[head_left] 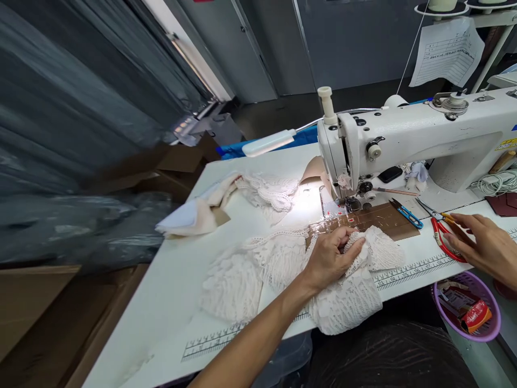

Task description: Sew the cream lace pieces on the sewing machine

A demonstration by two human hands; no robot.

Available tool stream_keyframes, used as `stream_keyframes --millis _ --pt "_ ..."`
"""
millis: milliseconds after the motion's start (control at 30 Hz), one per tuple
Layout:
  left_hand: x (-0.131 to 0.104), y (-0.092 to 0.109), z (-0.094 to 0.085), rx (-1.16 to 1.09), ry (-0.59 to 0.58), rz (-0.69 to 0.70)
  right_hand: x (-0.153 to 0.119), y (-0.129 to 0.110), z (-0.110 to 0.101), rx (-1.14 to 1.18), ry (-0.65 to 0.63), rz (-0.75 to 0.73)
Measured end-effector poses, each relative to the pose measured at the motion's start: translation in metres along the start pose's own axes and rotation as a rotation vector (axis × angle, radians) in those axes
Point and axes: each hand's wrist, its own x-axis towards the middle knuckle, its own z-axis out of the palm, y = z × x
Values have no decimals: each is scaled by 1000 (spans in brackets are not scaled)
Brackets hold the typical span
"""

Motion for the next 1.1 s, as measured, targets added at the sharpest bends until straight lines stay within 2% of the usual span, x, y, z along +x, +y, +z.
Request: stream_keyframes --millis 100,267,333,400,533,667,800,900,1100 --pt "0 -1 0 -28 -18 -24 -11 12 10 -89 -31 5" --pt "-1 -2 1 -57 -51 -48 -12 3 14 -103 65 92" --pt "-1 -2 1 -56 -54 -45 -9 -6 10 -2 110 119" --pt "-1 -2 1 -57 -52 -37 -5 -19 7 154 126 80" --pt "0 -3 1 -61 -45 -16 5 -57 10 351 -19 -120" --pt "0 -4 0 -56 -43 4 13 -86 12 193 -188 -161" --pt "0 -3 0 -55 -64 24 18 -93 11 36 -293 -149" --pt "-1 -4 0 -49 -60 51 19 -94 12 -16 -304 -162" --pt "-1 -7 1 -22 -45 86 19 -94 15 -49 -220 -217"
